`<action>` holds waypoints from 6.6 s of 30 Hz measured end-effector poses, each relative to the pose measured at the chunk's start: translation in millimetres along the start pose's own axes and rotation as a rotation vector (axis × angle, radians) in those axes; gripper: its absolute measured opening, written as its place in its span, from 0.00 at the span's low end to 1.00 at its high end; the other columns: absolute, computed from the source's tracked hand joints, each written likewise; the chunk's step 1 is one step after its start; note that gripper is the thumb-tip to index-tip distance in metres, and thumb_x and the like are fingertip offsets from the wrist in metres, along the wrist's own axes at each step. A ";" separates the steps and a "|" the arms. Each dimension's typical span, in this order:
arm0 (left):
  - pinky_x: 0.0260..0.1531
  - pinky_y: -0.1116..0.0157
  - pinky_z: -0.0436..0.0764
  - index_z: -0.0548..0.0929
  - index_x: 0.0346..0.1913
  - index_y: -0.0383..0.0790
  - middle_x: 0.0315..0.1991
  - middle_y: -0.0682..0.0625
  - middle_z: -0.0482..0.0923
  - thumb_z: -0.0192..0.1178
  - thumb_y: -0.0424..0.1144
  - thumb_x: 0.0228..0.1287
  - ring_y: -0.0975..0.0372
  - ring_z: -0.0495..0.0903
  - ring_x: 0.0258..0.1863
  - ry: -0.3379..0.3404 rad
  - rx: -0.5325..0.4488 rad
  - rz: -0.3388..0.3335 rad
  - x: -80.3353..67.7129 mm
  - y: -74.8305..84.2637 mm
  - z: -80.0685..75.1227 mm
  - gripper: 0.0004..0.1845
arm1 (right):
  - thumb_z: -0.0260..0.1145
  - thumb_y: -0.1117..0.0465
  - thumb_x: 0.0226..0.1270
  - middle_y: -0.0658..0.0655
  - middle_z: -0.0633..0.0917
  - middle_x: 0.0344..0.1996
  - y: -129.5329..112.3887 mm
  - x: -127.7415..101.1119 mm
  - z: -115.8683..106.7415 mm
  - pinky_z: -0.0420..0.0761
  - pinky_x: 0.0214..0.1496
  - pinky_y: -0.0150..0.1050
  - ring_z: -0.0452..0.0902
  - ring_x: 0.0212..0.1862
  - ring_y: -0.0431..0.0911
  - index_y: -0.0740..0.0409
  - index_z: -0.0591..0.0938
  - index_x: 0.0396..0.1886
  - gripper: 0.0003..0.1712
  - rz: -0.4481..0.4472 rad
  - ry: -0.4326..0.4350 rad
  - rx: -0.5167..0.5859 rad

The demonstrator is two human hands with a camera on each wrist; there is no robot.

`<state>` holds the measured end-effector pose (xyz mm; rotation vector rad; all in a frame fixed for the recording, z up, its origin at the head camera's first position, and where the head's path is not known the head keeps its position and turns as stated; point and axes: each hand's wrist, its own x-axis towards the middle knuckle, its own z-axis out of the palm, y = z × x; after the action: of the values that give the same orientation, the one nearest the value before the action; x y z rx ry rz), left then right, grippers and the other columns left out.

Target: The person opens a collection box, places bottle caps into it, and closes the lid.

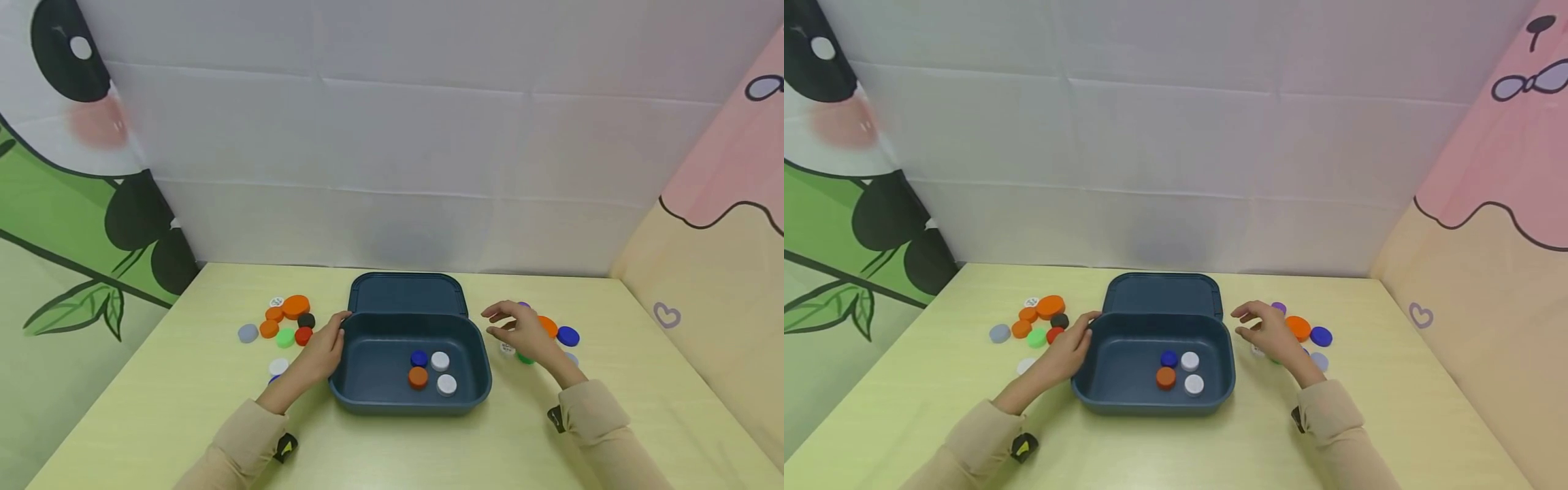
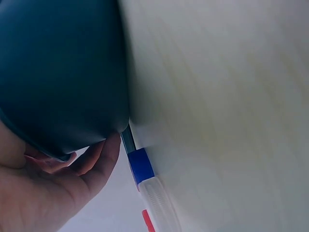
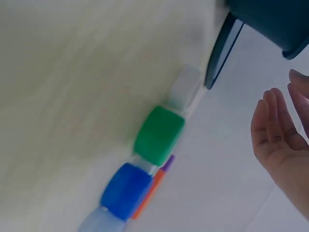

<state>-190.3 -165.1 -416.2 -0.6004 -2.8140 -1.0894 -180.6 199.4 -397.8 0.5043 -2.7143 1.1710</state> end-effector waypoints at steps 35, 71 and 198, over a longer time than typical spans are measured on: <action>0.56 0.49 0.70 0.62 0.62 0.28 0.59 0.33 0.69 0.40 0.29 0.69 0.45 0.71 0.58 0.001 -0.019 0.008 -2.2 4.9 -4.2 0.20 | 0.67 0.76 0.46 0.59 0.82 0.34 30.1 -14.9 -4.3 0.80 0.39 0.42 0.78 0.38 0.52 0.64 0.80 0.35 0.13 0.048 -0.169 -0.182; 0.56 0.49 0.70 0.61 0.62 0.29 0.59 0.33 0.69 0.39 0.30 0.70 0.45 0.71 0.58 -0.013 -0.016 -0.003 -2.9 4.3 -4.6 0.20 | 0.66 0.71 0.53 0.57 0.82 0.38 -18.4 -2.7 -13.2 0.82 0.40 0.41 0.78 0.43 0.52 0.62 0.81 0.40 0.12 -0.030 0.012 -0.129; 0.56 0.49 0.70 0.62 0.62 0.29 0.58 0.33 0.70 0.39 0.30 0.70 0.46 0.72 0.56 -0.012 -0.008 -0.007 -2.8 3.0 -5.4 0.20 | 0.68 0.71 0.49 0.58 0.82 0.36 19.9 -37.1 -32.4 0.81 0.40 0.47 0.79 0.39 0.53 0.62 0.80 0.37 0.12 0.017 -0.027 -0.189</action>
<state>-187.1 -167.6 -410.8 -0.5995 -2.8252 -1.1025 -153.2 244.9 -398.8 0.4740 -2.8194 0.9052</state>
